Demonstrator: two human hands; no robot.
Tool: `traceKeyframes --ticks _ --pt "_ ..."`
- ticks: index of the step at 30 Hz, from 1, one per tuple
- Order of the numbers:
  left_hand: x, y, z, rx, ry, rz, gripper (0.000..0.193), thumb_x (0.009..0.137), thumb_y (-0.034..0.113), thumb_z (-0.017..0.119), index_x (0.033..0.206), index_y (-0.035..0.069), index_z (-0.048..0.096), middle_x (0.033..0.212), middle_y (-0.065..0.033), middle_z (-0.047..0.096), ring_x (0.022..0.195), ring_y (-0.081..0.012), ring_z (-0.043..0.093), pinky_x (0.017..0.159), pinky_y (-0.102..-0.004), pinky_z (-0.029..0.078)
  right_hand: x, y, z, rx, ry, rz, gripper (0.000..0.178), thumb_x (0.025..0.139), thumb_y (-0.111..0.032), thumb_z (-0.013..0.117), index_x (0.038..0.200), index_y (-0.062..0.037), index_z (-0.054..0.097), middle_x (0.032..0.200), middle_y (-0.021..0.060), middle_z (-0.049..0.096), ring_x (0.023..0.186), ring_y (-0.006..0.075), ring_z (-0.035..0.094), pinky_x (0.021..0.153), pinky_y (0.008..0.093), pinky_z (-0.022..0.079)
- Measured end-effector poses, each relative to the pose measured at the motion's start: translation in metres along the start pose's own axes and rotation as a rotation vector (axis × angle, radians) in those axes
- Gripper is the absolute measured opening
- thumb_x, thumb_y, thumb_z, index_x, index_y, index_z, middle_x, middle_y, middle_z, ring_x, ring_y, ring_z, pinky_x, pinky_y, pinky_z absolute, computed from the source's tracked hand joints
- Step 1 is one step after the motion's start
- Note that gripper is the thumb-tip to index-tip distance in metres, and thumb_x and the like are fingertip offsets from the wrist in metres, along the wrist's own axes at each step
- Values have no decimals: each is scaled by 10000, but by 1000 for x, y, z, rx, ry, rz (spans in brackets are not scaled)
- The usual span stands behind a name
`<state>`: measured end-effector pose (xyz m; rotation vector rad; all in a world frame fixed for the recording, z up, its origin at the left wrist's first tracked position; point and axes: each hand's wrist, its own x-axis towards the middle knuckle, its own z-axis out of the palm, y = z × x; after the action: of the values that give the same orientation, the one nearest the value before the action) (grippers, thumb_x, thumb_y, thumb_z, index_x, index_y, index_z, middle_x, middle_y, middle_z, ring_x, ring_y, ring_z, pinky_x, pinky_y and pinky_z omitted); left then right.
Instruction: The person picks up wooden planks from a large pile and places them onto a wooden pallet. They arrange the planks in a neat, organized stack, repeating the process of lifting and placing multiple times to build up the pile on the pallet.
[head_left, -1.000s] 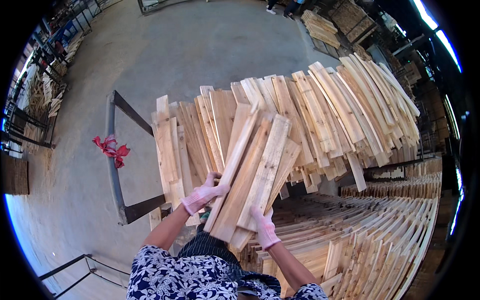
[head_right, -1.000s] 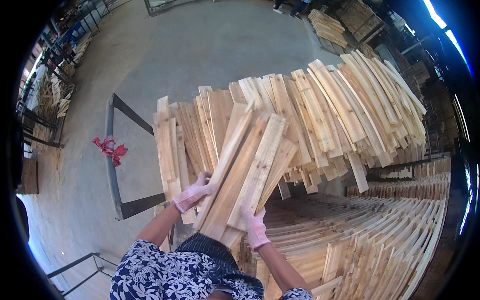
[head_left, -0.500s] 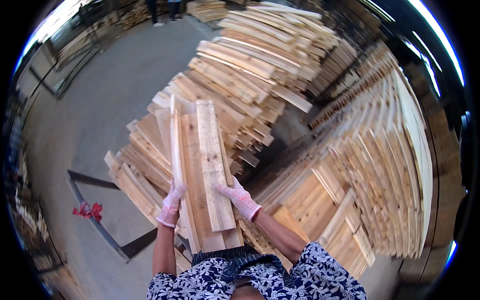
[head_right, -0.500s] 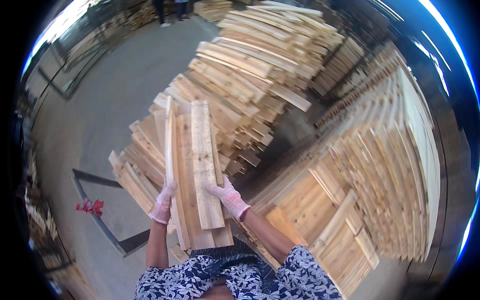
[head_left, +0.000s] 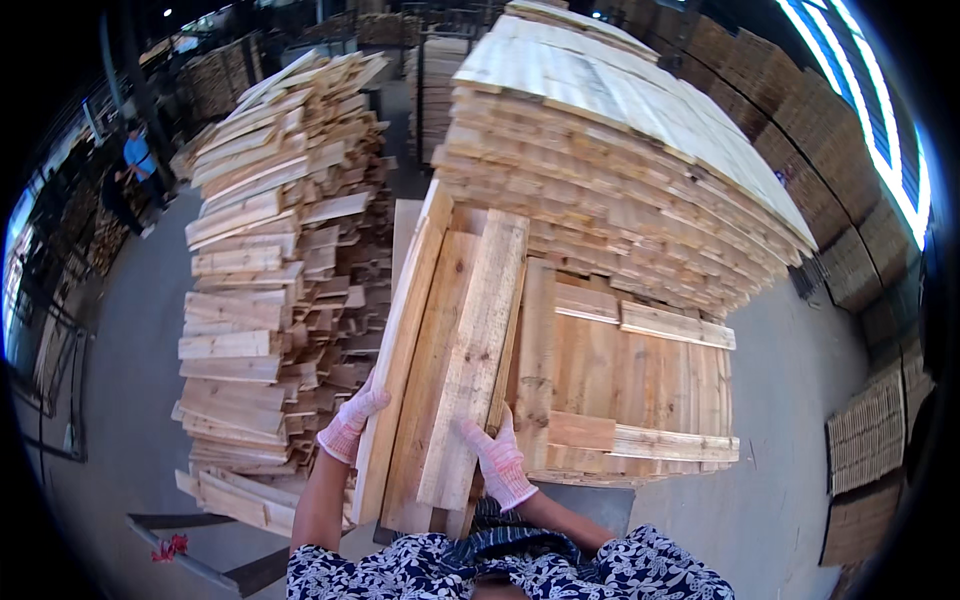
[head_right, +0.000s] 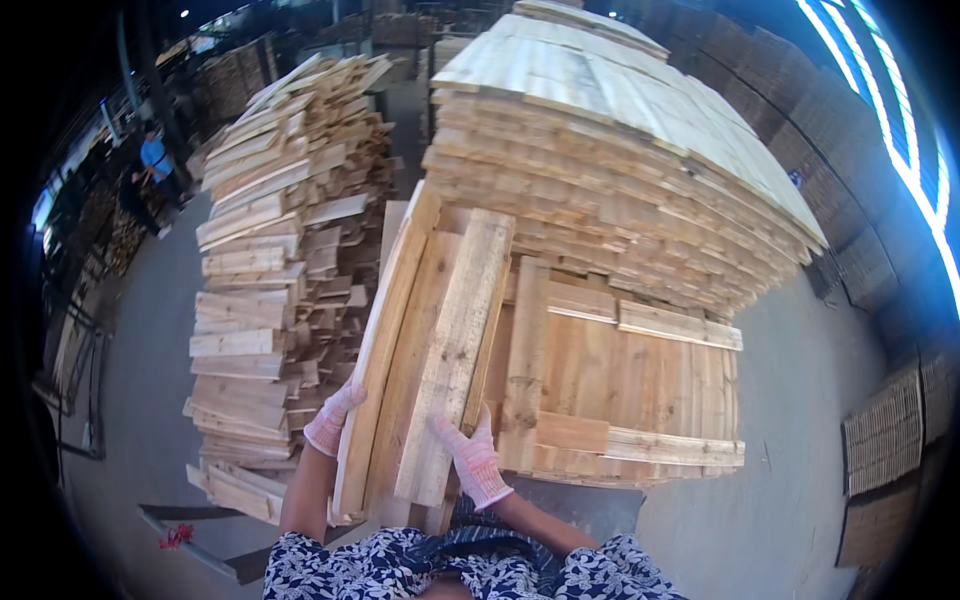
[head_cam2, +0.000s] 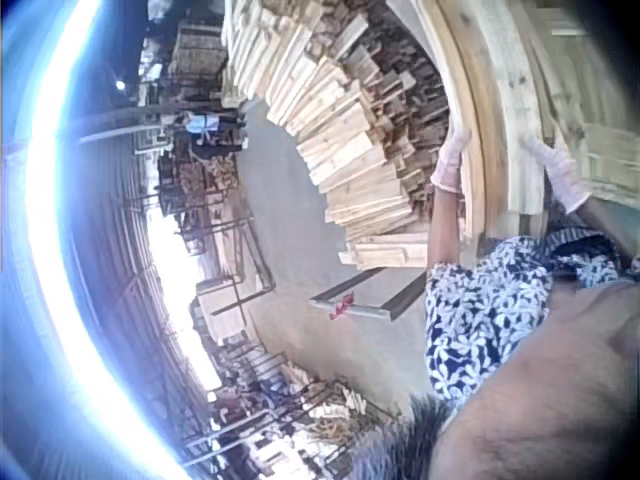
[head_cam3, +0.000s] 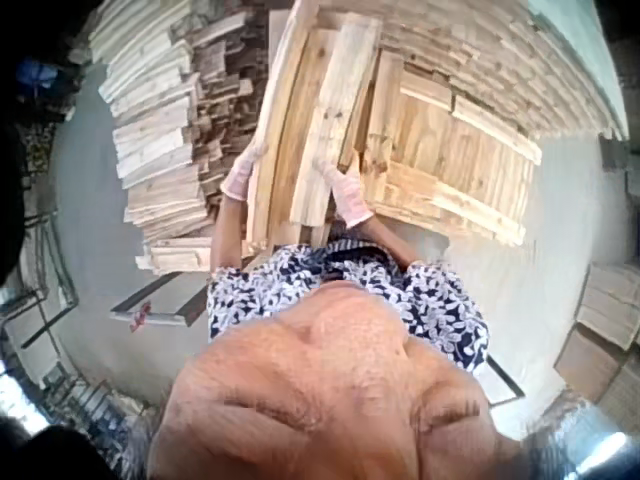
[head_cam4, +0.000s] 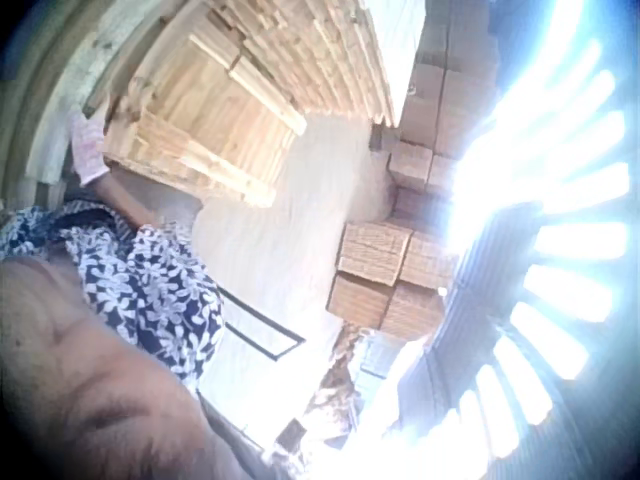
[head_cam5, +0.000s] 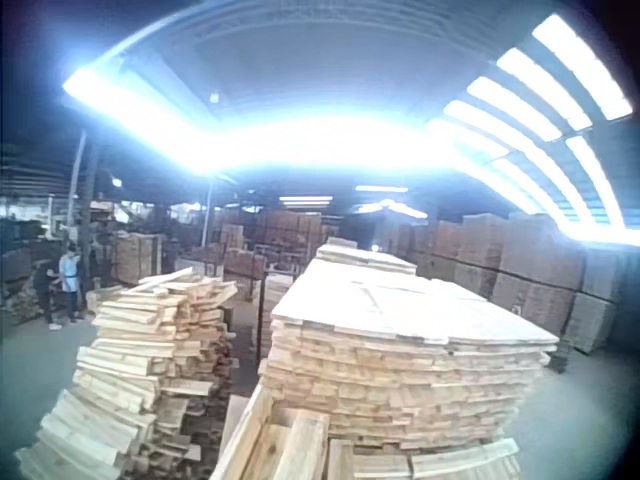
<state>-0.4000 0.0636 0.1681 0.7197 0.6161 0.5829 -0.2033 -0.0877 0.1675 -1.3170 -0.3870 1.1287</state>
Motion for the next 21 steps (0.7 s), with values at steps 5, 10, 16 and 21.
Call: traceKeyframes --ticks 5,10,16,21 --pt "69 -61 89 49 -157 -259 939 840 360 794 1613 118 319 1510 -113 506 1339 -251 537 1093 -399 470 -18 -17 -110 49 280 -46 762 921 -201 776 1519 -60 325 1274 127 618 1107 222 645 888 378 593" --pt "124 -139 162 77 -286 -358 905 851 391 803 1583 90 365 1420 -101 579 1239 -224 604 1039 -375 510 -33 -36 -214 -115 544 -101 887 890 -270 799 1558 11 288 1311 150 614 1110 232 635 935 341 547" --pt "193 -222 210 481 -175 -192 566 870 216 798 1334 -4 558 1135 -101 686 1026 -205 662 884 -337 552 -8 -119 -312 -681 517 -3 830 804 -544 794 1340 20 504 1211 271 673 1173 373 645 972 437 487" --pt "170 -222 264 491 -116 -156 507 858 183 788 1280 -6 579 1123 -111 686 1013 -209 641 856 -334 540 25 -87 -433 -1045 628 113 901 835 -508 753 1538 -109 355 1290 272 589 1244 440 561 1023 498 467"
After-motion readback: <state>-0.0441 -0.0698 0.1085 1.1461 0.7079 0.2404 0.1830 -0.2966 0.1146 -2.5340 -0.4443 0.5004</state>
